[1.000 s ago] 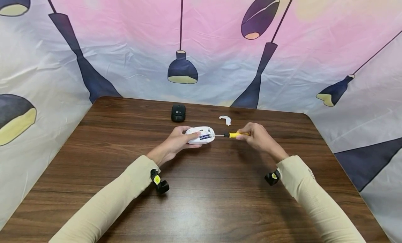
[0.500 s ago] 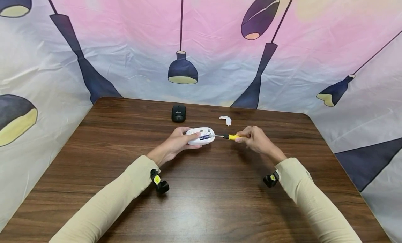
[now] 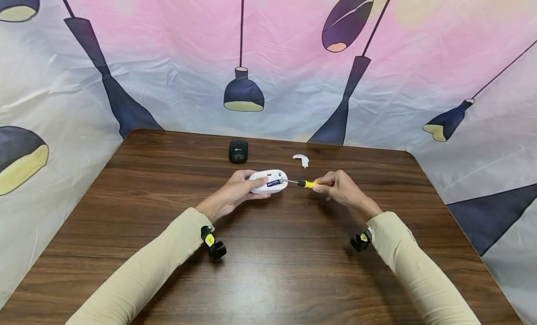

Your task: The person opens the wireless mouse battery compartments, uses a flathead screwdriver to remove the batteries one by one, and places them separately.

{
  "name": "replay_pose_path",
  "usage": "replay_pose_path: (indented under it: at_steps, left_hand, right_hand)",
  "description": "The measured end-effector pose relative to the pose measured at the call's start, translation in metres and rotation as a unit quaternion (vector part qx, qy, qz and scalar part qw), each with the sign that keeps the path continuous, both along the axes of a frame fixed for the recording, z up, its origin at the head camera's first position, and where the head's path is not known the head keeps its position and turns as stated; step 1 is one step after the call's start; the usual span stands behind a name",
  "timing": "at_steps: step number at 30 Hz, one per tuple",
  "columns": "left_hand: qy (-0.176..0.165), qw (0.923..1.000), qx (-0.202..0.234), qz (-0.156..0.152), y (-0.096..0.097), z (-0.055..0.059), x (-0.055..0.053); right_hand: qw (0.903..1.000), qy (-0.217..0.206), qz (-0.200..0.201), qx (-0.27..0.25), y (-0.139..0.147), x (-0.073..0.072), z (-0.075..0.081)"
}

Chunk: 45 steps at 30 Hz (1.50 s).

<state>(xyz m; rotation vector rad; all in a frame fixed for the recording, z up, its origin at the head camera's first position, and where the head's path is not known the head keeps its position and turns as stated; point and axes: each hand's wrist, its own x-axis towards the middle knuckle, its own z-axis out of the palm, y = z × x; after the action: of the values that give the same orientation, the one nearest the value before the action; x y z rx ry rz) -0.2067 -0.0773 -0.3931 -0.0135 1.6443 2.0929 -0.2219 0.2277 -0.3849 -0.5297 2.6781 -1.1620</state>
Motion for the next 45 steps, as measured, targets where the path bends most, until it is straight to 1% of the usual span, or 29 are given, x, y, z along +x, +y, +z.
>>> replay_pose_path:
  at_steps: [4, 9, 14, 21, 29, 34, 39, 45]
  left_hand:
    - [0.005, 0.9999, 0.001, -0.012, 0.003, -0.001, 0.001]
    - [0.007, 0.9997, -0.006, -0.022, 0.008, -0.002, 0.003]
    - [0.005, 0.9998, -0.002, -0.017, 0.007, -0.001, 0.004]
    - [0.004, 0.9999, 0.009, -0.004, 0.005, 0.000, 0.001]
    - [-0.002, 0.9999, 0.011, 0.004, 0.003, -0.001, 0.000]
    - [-0.001, 0.9999, 0.009, 0.011, 0.002, 0.000, -0.001]
    - [0.002, 0.9998, 0.008, 0.017, 0.002, 0.001, -0.002]
    - [0.004, 0.9999, 0.002, 0.017, 0.001, 0.000, -0.003]
  right_hand:
    - [0.9997, -0.007, 0.012, -0.020, -0.001, 0.000, -0.001]
    - [0.9996, -0.004, 0.017, -0.021, -0.007, -0.001, 0.001]
    - [0.9998, 0.008, 0.011, -0.012, -0.007, -0.001, 0.004]
    - [0.9992, 0.040, 0.006, -0.001, -0.001, -0.002, 0.009]
    - [0.9986, 0.046, -0.022, 0.017, 0.009, -0.004, 0.017]
    - [0.9981, 0.059, -0.004, 0.017, 0.011, -0.003, 0.022]
    - [0.9968, 0.074, 0.013, 0.029, 0.009, -0.003, 0.026]
    - [0.9964, 0.075, 0.014, 0.036, 0.007, -0.004, 0.030]
